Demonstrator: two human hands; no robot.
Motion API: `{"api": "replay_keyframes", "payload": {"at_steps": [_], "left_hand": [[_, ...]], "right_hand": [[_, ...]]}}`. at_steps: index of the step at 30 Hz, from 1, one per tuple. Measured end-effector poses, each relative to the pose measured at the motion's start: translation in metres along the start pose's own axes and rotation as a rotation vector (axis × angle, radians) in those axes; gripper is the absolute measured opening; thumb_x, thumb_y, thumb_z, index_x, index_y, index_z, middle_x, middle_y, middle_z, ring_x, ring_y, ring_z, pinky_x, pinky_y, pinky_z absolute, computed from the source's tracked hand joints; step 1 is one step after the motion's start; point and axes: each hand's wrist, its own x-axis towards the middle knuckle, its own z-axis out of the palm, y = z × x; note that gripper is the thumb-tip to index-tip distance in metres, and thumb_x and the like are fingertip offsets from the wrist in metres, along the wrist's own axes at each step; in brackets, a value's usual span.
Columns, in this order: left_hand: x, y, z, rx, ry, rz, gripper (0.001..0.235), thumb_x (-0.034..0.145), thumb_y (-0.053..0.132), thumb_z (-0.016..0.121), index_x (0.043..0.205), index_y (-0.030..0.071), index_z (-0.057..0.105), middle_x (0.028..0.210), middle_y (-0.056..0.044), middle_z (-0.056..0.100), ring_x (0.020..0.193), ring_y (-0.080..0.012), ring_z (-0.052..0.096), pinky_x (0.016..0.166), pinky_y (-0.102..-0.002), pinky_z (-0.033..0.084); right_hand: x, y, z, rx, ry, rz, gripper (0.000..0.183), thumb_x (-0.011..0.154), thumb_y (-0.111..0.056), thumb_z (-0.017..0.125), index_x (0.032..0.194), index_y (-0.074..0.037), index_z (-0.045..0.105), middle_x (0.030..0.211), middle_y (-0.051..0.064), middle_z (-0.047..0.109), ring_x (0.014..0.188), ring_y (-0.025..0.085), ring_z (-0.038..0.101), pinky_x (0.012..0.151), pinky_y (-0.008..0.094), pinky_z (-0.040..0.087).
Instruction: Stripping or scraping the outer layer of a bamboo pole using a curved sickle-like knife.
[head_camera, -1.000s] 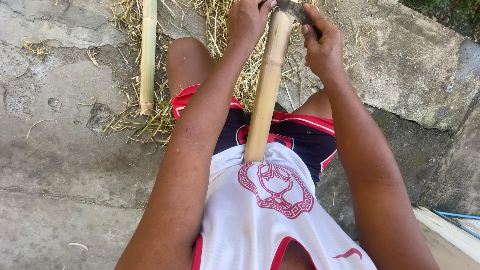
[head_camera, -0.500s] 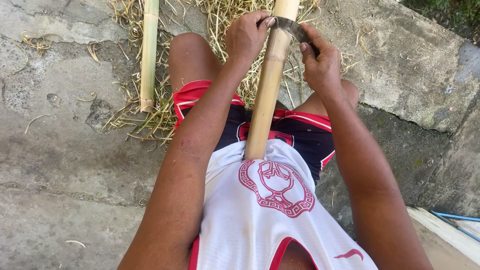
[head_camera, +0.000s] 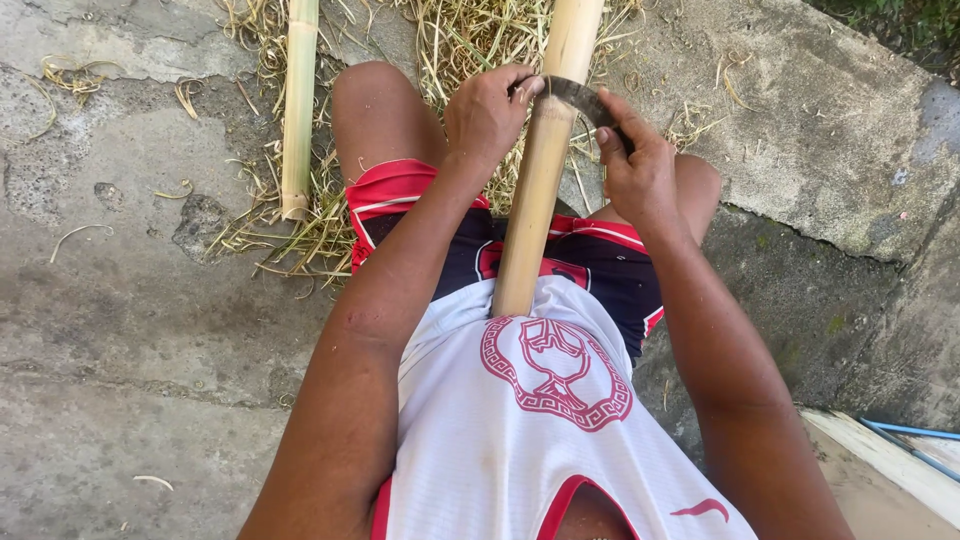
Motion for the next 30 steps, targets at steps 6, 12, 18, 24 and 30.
{"api": "replay_keyframes", "payload": {"at_steps": [6,12,18,24,30], "left_hand": [[-0.024,0.010,-0.018,0.032,-0.152,-0.109,0.023,0.092,0.043,0.070,0.098,0.023,0.080,0.071,-0.003,0.073,0.063,-0.0189,0.067,0.055,-0.039,0.049],[-0.059,0.001,-0.043,0.098,-0.387,-0.150,0.024,0.091,0.044,0.074,0.091,0.021,0.081,0.069,-0.006,0.070,0.065,-0.0221,0.067,0.061,-0.042,0.050],[-0.006,0.008,-0.015,0.057,-0.263,-0.101,0.024,0.091,0.038,0.074,0.096,0.015,0.077,0.073,-0.004,0.072,0.067,-0.0201,0.070,0.060,-0.040,0.051],[0.089,-0.009,0.042,0.051,-0.056,-0.045,0.022,0.092,0.034,0.071,0.105,0.016,0.074,0.076,-0.003,0.073,0.065,-0.0188,0.069,0.055,-0.037,0.052],[0.136,-0.038,0.077,0.228,0.079,0.125,0.030,0.098,0.038,0.065,0.089,0.012,0.077,0.070,-0.008,0.073,0.062,-0.0246,0.070,0.054,-0.042,0.054]], "right_hand": [[-0.023,0.024,-0.001,-0.010,-0.011,-0.075,0.041,0.109,-0.006,0.060,0.150,-0.009,0.058,0.080,-0.001,0.060,0.062,0.004,0.053,0.051,0.024,0.045],[-0.047,-0.006,-0.021,0.063,-0.202,0.157,0.040,0.104,-0.008,0.061,0.144,-0.013,0.061,0.078,0.000,0.062,0.052,0.006,0.052,0.044,0.023,0.043],[-0.001,0.015,-0.025,0.148,-0.137,0.212,0.042,0.104,-0.011,0.059,0.147,-0.013,0.060,0.082,0.003,0.068,0.047,0.006,0.055,0.040,0.022,0.045],[0.079,0.034,-0.020,0.238,-0.003,0.003,0.039,0.110,-0.010,0.054,0.149,-0.010,0.057,0.083,0.005,0.067,0.047,0.008,0.058,0.041,0.026,0.054],[0.128,0.064,-0.018,0.310,0.043,-0.095,0.034,0.116,-0.011,0.055,0.149,-0.008,0.063,0.085,0.006,0.067,0.053,0.009,0.059,0.044,0.027,0.054]]}}
